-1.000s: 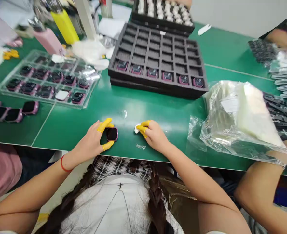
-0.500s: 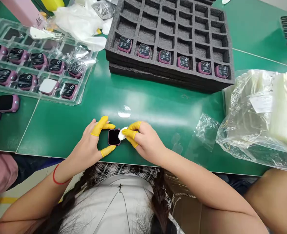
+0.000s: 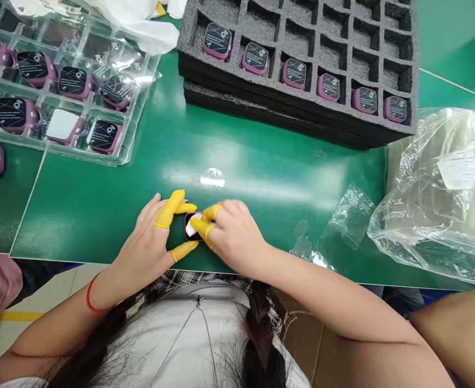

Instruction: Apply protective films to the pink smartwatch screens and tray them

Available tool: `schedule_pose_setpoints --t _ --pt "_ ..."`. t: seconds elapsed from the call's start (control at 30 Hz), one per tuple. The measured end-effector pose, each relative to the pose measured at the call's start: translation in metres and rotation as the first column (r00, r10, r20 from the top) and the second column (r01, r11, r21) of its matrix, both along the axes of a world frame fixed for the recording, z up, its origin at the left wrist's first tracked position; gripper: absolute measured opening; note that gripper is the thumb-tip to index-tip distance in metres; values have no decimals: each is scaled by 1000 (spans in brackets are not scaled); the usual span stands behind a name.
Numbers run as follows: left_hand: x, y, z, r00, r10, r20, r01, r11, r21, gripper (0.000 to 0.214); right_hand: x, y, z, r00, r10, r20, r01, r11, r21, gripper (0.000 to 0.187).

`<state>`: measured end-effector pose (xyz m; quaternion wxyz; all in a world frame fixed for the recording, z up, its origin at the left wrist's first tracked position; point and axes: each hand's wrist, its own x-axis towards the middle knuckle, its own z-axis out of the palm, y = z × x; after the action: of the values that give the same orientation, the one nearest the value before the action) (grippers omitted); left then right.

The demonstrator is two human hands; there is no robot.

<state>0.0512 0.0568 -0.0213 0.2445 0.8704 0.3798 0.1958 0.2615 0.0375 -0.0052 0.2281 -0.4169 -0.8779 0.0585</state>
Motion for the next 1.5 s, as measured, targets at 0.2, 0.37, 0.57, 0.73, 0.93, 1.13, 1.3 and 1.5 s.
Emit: schedule_pose_setpoints --t 0.2,0.37,0.57,0.73,0.93,1.13,1.3,1.5 --pt "0 0 0 1000 1 -1 -1 999 45 76 -5 6 0 994 103 -42 -103 995 -2 18" --pt "0 1 2 1000 -14 5 14 999 29 80 17 -14 8 994 104 -28 -104 994 -22 15" --pt "2 1 8 1000 -1 8 1 1000 -5 74 22 -5 7 975 -135 -176 138 990 4 19" --pt "2 1 5 1000 -5 -1 5 1000 28 76 5 14 -7 973 -7 -232 -3 999 -44 12" --pt "2 0 4 1000 -4 18 3 1000 12 74 3 -12 -4 994 4 -112 -7 1000 -25 14" --pt "1 0 5 1000 -9 24 8 1000 29 67 3 -5 -3 996 -57 -70 60 998 30 10" --pt "0 0 2 1000 -8 5 8 999 52 68 -6 5 -6 999 4 -54 -3 1000 23 12" --pt "0 0 1 1000 -12 15 11 999 49 71 0 -18 1 995 59 -82 -63 997 -45 16"
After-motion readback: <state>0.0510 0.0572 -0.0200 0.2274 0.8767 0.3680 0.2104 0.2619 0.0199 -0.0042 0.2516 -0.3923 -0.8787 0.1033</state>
